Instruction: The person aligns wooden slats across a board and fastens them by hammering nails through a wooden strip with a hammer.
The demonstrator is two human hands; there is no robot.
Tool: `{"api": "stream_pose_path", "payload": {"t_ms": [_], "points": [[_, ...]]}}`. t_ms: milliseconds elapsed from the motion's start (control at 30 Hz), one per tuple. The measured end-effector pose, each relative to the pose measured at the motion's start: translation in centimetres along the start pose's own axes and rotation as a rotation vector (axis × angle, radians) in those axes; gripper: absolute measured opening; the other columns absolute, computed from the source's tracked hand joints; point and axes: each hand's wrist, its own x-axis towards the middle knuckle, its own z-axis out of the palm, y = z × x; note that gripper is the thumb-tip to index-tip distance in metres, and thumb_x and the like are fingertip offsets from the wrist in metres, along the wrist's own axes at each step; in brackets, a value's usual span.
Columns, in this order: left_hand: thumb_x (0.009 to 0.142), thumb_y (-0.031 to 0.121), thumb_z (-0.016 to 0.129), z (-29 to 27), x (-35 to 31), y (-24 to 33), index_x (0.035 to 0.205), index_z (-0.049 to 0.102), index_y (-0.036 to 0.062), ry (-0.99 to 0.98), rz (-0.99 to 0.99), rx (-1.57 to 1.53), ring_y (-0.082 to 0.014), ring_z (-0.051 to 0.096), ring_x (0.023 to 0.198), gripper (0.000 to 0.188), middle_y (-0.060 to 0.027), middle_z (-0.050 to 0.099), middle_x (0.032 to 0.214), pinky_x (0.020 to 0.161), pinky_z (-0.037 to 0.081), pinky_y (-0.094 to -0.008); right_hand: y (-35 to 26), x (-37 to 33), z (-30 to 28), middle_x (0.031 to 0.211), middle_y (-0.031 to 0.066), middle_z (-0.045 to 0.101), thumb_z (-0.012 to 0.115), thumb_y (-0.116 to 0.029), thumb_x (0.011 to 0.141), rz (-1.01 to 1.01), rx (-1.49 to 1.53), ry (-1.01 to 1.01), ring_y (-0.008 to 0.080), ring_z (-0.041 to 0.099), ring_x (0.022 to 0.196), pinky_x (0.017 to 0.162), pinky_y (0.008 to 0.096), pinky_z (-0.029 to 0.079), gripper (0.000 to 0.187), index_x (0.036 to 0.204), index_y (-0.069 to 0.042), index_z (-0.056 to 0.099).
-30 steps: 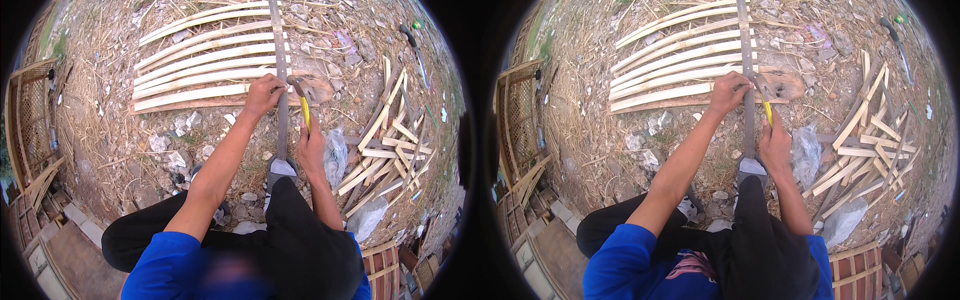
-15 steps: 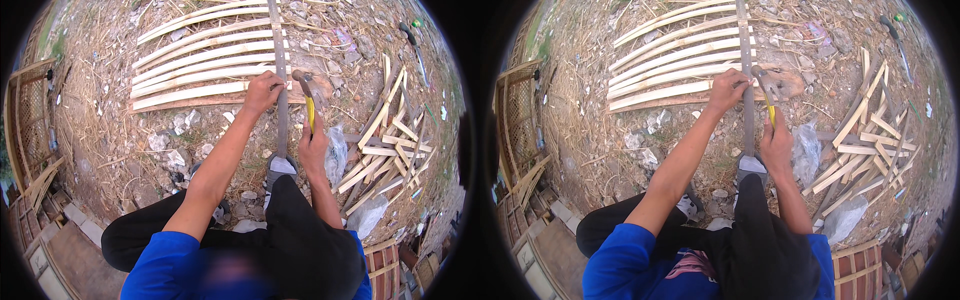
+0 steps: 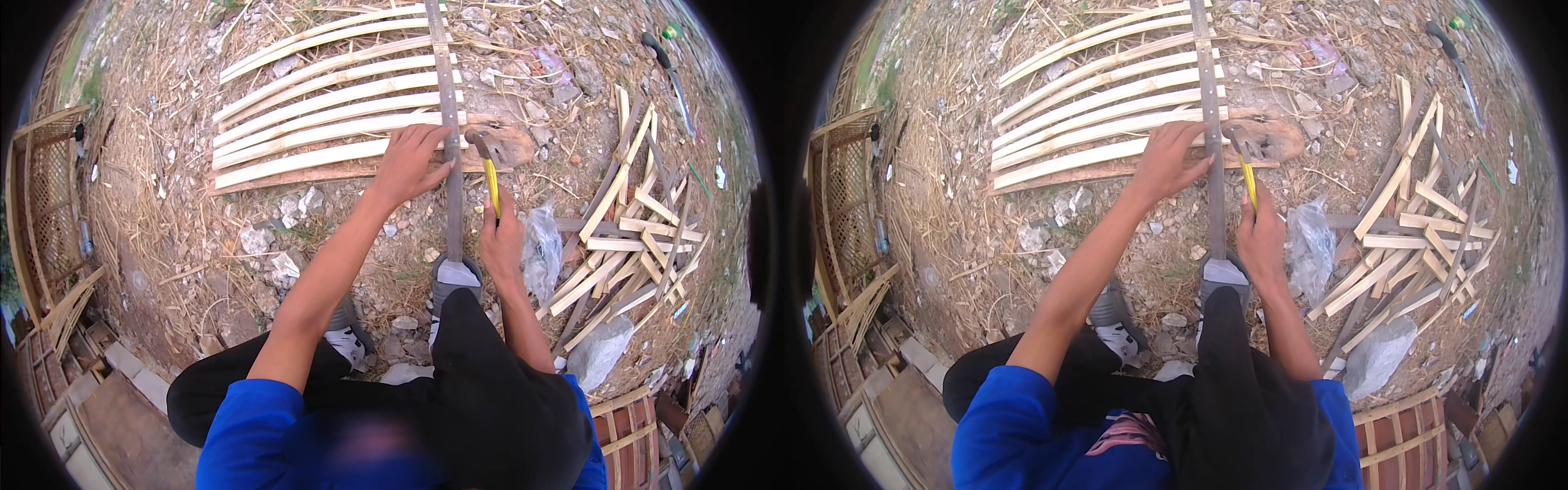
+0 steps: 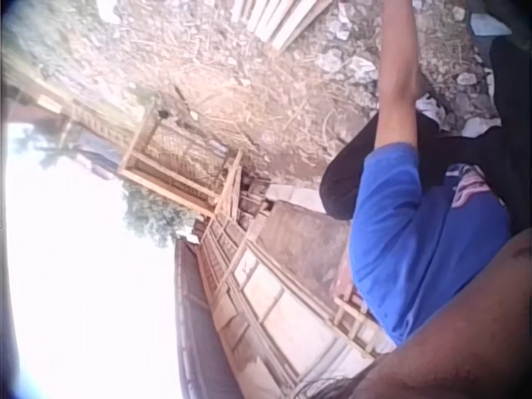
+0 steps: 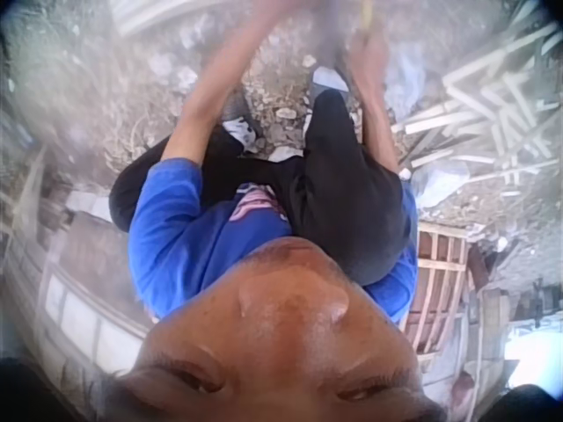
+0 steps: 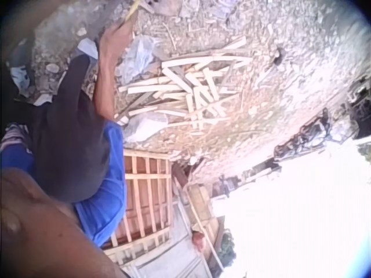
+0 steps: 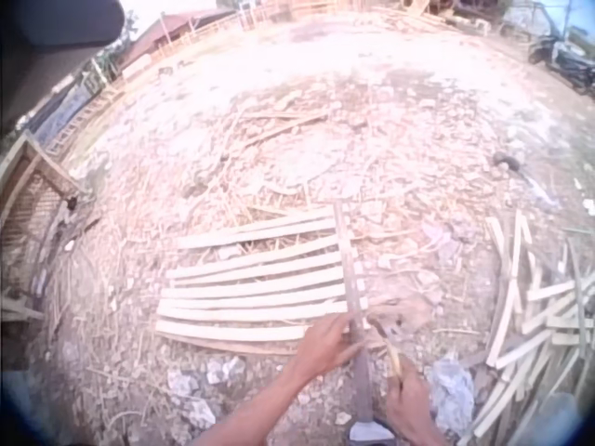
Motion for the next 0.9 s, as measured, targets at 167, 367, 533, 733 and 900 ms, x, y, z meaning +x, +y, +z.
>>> {"api": "stream_pose_path", "payload": {"t_ms": [167, 367, 533, 733, 900], "points": [[0.086, 0.029, 0.071, -0.9, -1.8, -2.3, 0.123, 0.062, 0.0159, 0.041, 0.027, 0.368, -0.0245, 0.055, 0.108, 0.04, -0.0055, 0.061, 0.114, 0.094, 0.037, -0.0414, 0.8, -0.1, 0.3, 0.079, 0.0254, 0.063, 0.05, -0.019, 0.102, -0.044, 0.0, 0.064, 0.0438, 0.064, 0.073, 0.063, 0.047, 0.047, 0.034, 0.131, -0.003, 0.05], [0.08, 0.026, 0.076, -0.8, -2.7, -3.9, 0.11, 0.071, 0.0176, 0.135, 0.016, 0.278, -0.0233, 0.055, 0.098, 0.031, -0.0014, 0.063, 0.104, 0.084, 0.037, -0.0393, 0.3, -0.2, 0.6, 0.078, 0.0252, 0.062, 0.05, -0.02, 0.102, 0.006, -0.026, 0.016, 0.0434, 0.064, 0.071, 0.062, 0.0467, 0.047, 0.034, 0.132, -0.003, 0.049], [0.078, 0.024, 0.079, -1.2, -2.6, -4.1, 0.107, 0.073, 0.0181, 0.18, 0.026, 0.262, -0.0217, 0.055, 0.091, 0.03, -0.0001, 0.063, 0.098, 0.079, 0.038, -0.0369, 0.8, -0.6, 1.2, 0.077, 0.025, 0.063, 0.05, -0.019, 0.101, -0.062, -0.014, 0.051, 0.0442, 0.064, 0.072, 0.062, 0.0468, 0.047, 0.034, 0.131, -0.003, 0.05], [0.077, 0.027, 0.08, -1.8, -2.8, -4.3, 0.102, 0.075, 0.0179, 0.194, -0.005, 0.219, -0.0211, 0.053, 0.084, 0.027, 0.0007, 0.062, 0.09, 0.077, 0.038, -0.0364, -1.5, -0.9, 1.1, 0.082, 0.0268, 0.065, 0.052, -0.018, 0.1, -0.092, -0.015, 0.031, 0.0452, 0.065, 0.077, 0.065, 0.0482, 0.048, 0.035, 0.131, -0.002, 0.05], [0.077, 0.027, 0.08, -1.5, -2.7, -4.2, 0.102, 0.075, 0.018, 0.187, -0.011, 0.207, -0.0215, 0.052, 0.083, 0.027, 0.0004, 0.06, 0.087, 0.076, 0.038, -0.0366, -1.2, -0.3, 1.2, 0.085, 0.0287, 0.065, 0.053, -0.017, 0.099, -0.102, -0.114, -0.014, 0.0462, 0.065, 0.079, 0.065, 0.0505, 0.048, 0.034, 0.13, -0.003, 0.052]]}}
